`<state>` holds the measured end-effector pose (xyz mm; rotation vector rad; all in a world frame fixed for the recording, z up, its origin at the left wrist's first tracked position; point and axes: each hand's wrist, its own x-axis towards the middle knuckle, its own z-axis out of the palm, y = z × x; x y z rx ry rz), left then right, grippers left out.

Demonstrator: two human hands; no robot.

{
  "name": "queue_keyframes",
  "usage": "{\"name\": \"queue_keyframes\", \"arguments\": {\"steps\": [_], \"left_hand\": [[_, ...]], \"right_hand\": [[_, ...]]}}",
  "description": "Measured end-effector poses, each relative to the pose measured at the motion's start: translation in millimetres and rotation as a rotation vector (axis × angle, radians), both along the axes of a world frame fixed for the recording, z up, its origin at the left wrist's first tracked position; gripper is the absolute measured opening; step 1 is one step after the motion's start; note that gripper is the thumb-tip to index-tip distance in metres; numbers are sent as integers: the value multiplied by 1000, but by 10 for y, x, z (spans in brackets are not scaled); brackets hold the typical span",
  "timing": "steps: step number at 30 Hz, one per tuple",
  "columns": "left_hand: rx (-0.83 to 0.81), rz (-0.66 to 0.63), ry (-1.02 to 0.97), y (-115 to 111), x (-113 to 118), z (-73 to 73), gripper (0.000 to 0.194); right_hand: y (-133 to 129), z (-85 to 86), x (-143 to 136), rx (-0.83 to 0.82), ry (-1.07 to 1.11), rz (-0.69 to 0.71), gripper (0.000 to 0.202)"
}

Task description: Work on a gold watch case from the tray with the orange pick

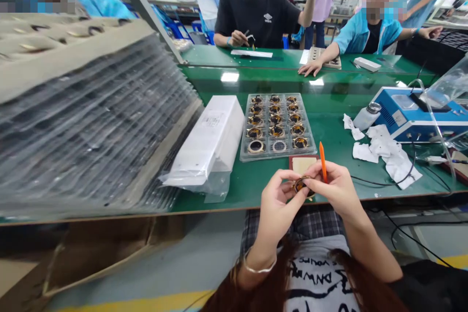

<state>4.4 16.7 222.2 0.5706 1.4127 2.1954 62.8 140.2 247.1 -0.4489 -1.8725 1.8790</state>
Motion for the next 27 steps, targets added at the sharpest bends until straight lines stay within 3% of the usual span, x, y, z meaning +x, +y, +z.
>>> {"name": "queue_keyframes", "arguments": {"steps": [17, 27], "left_hand": [[77, -82, -80, -53, 15, 57, 23], [42, -315, -143, -123, -21, 61, 45]], "right_hand": [[-33, -4, 3, -157, 0, 44, 15], [-10, 14, 29, -167, 4, 40, 14]]}}
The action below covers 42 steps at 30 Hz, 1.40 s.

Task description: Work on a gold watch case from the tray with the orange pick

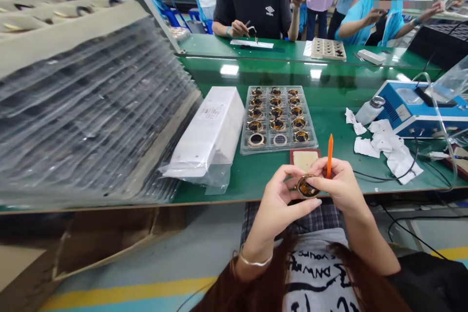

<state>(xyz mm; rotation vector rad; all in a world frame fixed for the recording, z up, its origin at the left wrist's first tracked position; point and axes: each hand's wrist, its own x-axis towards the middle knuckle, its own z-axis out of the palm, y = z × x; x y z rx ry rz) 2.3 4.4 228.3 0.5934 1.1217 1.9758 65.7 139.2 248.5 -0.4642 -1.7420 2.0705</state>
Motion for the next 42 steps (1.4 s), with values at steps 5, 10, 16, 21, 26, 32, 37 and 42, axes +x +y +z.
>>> {"name": "queue_keyframes", "arguments": {"steps": [5, 10, 16, 21, 26, 32, 37, 42], "left_hand": [[25, -55, -77, -25, -34, 5, 33], [13, 6, -81, -14, -27, 45, 25], [-7, 75, -36, 33, 41, 27, 32], [-16, 77, -51, 56, 54, 47, 37], [-35, 142, -10, 46, 56, 76, 33], [-40, 193, 9, 58, 76, 31, 32], [-111, 198, 27, 78, 63, 17, 37], [-164, 222, 116, 110, -50, -83, 31]], "right_hand": [[1, 9, 15, -28, -13, 30, 15], [-18, 35, 6, -87, 0, 67, 13], [-59, 47, 22, -61, 14, 117, 10], [12, 75, 81, -92, -19, 228, 13], [155, 61, 195, -121, 17, 155, 27], [57, 18, 244, 160, -2, 61, 24], [-12, 14, 178, 359, -45, 20, 19], [151, -11, 132, 330, -57, 117, 22]]}}
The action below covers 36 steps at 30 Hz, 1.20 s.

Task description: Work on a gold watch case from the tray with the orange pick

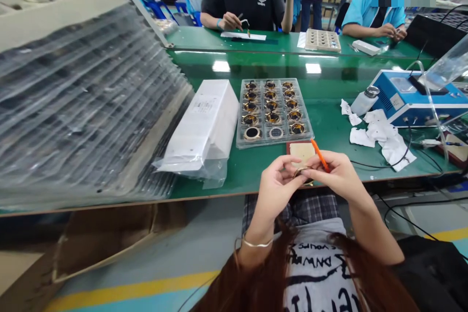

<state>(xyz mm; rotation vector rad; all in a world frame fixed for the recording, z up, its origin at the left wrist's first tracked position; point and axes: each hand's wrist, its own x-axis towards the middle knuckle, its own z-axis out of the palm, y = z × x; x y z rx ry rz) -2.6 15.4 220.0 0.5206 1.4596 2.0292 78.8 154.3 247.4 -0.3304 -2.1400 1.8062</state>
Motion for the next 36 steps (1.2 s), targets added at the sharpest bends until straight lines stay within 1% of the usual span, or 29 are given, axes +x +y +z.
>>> {"name": "queue_keyframes", "arguments": {"steps": [2, 4, 6, 7, 8, 9, 10, 13, 14, 15, 16, 17, 19, 20, 21, 22, 23, 25, 26, 27, 28, 30, 33, 35, 36], "left_hand": [[-14, 40, 150, 16, -61, -30, 20], [4, 45, 257, 31, -112, -28, 12], [52, -6, 230, 46, -144, -5, 13], [78, -36, 178, 52, -152, 6, 16], [93, -57, 121, 59, -157, 13, 19], [96, -62, 69, 66, -158, 13, 24], [90, -53, 22, 72, -158, 6, 27], [44, 4, -75, 88, -155, -45, 34], [32, 25, -89, 93, -152, -64, 36], [26, 46, -97, 97, -148, -79, 40], [23, 67, -101, 101, -142, -88, 45], [22, 86, -102, 104, -134, -91, 52], [18, 109, -102, 105, -112, -77, 62], [15, 109, -94, 102, -98, -63, 64], [11, 104, -75, 96, -84, -46, 62], [9, 100, -43, 86, -68, -27, 59], [7, 96, 1, 72, -53, -7, 56], [-2, 85, 118, 33, -25, 36, 49], [-15, 73, 180, 10, -14, 59, 46], [-32, 55, 237, -14, -6, 84, 43], [-53, 32, 291, -36, -4, 112, 41], [-105, -11, 402, -65, -22, 170, 37], [-164, -35, 588, -37, -111, 249, 33], [-178, -81, 621, 35, -188, 271, 26], [-171, -115, 586, 81, -220, 268, 24]], "right_hand": [[115, -20, 11, -22, -24, 72, 28], [220, -52, 40, -98, -57, 104, 35], [297, -95, 73, -173, -95, 109, 42], [329, -121, 84, -183, -116, 106, 46], [363, -151, 88, -158, -133, 91, 49], [404, -183, 83, -84, -135, 54, 51], [456, -220, 68, 43, -129, -11, 50], [677, -358, -27, 595, -201, -344, 40], [752, -405, -64, 730, -252, -434, 37], [814, -447, -97, 812, -307, -495, 35], [852, -477, -119, 848, -354, -534, 34], [863, -491, -128, 861, -374, -565, 32], [792, -463, -102, 864, -318, -623, 30], [717, -424, -71, 833, -244, -628, 30], [625, -373, -34, 752, -152, -589, 29], [524, -319, 6, 614, -67, -496, 28], [424, -268, 42, 425, -10, -352, 29], [256, -199, 91, -2, -5, -34, 32], [198, -187, 103, -192, -30, 82, 33], [159, -189, 108, -345, -53, 164, 35], [140, -203, 108, -456, -66, 217, 35], [149, -251, 97, -572, -66, 281, 36], [210, -317, 76, -627, -59, 344, 38], [237, -340, 67, -701, -58, 326, 40], [242, -345, 65, -758, -61, 307, 40]]}}
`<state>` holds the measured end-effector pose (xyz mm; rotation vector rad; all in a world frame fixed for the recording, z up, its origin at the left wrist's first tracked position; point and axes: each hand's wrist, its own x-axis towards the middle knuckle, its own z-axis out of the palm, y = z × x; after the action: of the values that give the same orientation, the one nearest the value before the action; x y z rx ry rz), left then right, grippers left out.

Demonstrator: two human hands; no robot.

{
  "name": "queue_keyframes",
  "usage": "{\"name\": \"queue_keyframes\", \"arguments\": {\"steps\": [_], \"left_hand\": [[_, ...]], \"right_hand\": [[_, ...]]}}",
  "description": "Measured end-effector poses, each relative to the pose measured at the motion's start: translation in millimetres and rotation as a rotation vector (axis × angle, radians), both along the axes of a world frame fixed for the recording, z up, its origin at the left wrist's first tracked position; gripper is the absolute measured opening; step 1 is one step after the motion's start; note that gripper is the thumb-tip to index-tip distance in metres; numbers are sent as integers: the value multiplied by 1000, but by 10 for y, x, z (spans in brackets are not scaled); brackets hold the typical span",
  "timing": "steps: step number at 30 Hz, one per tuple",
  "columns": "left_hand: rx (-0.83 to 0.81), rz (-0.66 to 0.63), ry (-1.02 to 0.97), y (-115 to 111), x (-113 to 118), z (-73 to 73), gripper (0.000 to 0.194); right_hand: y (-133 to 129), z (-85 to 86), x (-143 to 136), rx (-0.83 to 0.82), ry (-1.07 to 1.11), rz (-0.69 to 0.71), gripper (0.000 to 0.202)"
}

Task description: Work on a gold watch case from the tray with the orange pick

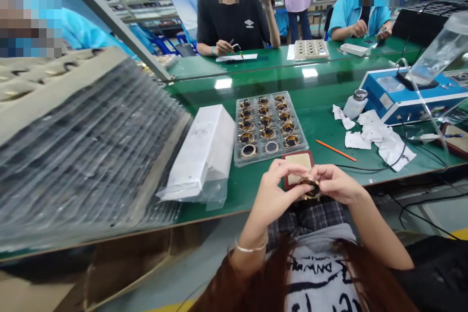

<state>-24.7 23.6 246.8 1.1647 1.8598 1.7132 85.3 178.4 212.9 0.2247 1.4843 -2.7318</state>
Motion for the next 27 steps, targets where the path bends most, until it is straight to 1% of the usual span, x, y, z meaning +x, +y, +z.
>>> {"name": "queue_keyframes", "arguments": {"steps": [1, 3, 5, 7, 9, 10, 11, 13, 14, 15, 16, 17, 19, 21, 22, 23, 24, 27], "left_hand": [[2, -29, -67, 49, -23, -12, 23], [33, -54, -218, 140, -33, -54, 29], [86, -38, -325, 198, -3, -100, 37], [151, -9, -364, 211, 37, -140, 39], [237, 53, -330, 180, 49, -184, 33], [266, 105, -281, 151, 37, -214, 27], [275, 166, -200, 116, 12, -252, 23], [206, 270, 33, 40, -65, -354, 22], [138, 285, 157, 5, -109, -415, 25], [63, 273, 268, -24, -150, -481, 33], [-7, 238, 355, -44, -184, -547, 46], [-66, 190, 414, -54, -209, -610, 61], [-139, 113, 474, -44, -228, -717, 84], [-179, 108, 512, -10, -217, -787, 92], [-193, 121, 525, 9, -205, -807, 92], [-205, 136, 533, 23, -193, -819, 93], [-217, 148, 533, 32, -183, -823, 94], [-240, 143, 499, 21, -168, -811, 92]], "right_hand": [[-1, -2, -2, -58, -20, -16, 41], [-15, -1, -7, -165, -50, -44, 44], [-34, 1, -9, -236, -56, -49, 48], [-48, -2, -5, -266, -54, -47, 51], [-50, -15, 7, -261, -58, -48, 52], [-44, -24, 15, -249, -61, -55, 52], [-32, -35, 21, -232, -65, -68, 52], [14, -57, 29, -165, -67, -106, 52], [47, -64, 27, -97, -62, -140, 50], [87, -68, 21, 8, -50, -186, 48], [129, -67, 9, 153, -28, -244, 45], [172, -62, -9, 340, 3, -308, 42], [243, -44, -62, 796, 87, -419, 34], [274, -29, -130, 1230, 191, -466, 26], [273, -27, -164, 1399, 239, -463, 23], [261, -29, -198, 1526, 280, -448, 22], [243, -34, -228, 1613, 313, -428, 21], [178, -55, -297, 1747, 369, -370, 20]]}}
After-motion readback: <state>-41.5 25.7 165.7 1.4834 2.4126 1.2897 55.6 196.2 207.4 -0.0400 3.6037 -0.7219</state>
